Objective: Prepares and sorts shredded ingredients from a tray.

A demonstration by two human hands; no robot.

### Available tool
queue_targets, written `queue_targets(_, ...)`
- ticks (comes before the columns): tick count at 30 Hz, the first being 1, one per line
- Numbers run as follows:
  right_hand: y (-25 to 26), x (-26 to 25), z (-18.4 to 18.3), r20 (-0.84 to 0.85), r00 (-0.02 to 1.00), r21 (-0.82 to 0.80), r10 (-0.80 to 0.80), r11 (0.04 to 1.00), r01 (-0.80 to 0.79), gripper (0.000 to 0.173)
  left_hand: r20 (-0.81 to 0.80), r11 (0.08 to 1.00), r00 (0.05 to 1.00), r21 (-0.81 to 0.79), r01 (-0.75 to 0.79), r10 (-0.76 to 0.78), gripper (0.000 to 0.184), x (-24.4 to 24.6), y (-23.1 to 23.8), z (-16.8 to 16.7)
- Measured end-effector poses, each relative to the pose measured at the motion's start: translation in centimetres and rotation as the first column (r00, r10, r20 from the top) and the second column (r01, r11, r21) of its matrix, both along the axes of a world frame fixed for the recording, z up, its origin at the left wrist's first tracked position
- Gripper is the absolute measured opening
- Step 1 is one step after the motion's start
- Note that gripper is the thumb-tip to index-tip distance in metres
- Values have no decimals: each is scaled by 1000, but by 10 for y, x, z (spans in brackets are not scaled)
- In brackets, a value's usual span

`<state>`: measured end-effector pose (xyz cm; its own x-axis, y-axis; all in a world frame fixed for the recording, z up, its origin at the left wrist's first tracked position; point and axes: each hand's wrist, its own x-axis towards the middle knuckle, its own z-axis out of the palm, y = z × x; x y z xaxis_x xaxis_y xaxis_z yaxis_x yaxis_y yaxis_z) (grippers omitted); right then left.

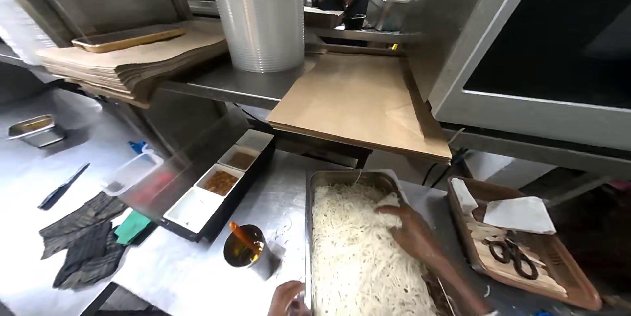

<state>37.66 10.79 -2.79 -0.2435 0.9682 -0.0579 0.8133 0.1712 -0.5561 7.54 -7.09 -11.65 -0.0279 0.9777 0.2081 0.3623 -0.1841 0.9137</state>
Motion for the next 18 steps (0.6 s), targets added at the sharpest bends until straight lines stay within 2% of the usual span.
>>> queue_targets(3,23,-17,48,127,975,-104,180,980,-168,42,-45,996,997,-67,59,-62,34,25,47,27)
queue_targets(4,30,-21,56,166,967,-69,193,981,-184,37,-59,993,995,-92,70,-75,35,31,65,33)
queue_targets(7,46,-24,63,156,977,133,146,977,-167,28,-41,977,995,-195,84,-93,38,43,121,46)
queue_targets(9,54,-29,66,161,978,125,133,980,-154,24,-25,958,996,-278,74,-84,39,48,149,52)
queue_targets(12,67,-26,73,26,999,81,-19,997,17,13,-94,928,990,-368,63,-104,42,56,188,54)
queue_targets(14,82,-15,57,18,999,-55,-51,997,51,22,-159,873,977,-486,51,-145,49,65,208,52)
queue_targets(17,99,6,-1,53,996,-310,-65,947,79,49,-180,739,965,-674,20,-191,69,80,231,46)
queue_targets(18,97,9,-17,61,992,-396,-109,910,124,52,-176,707,965,-707,15,-196,75,84,235,43)
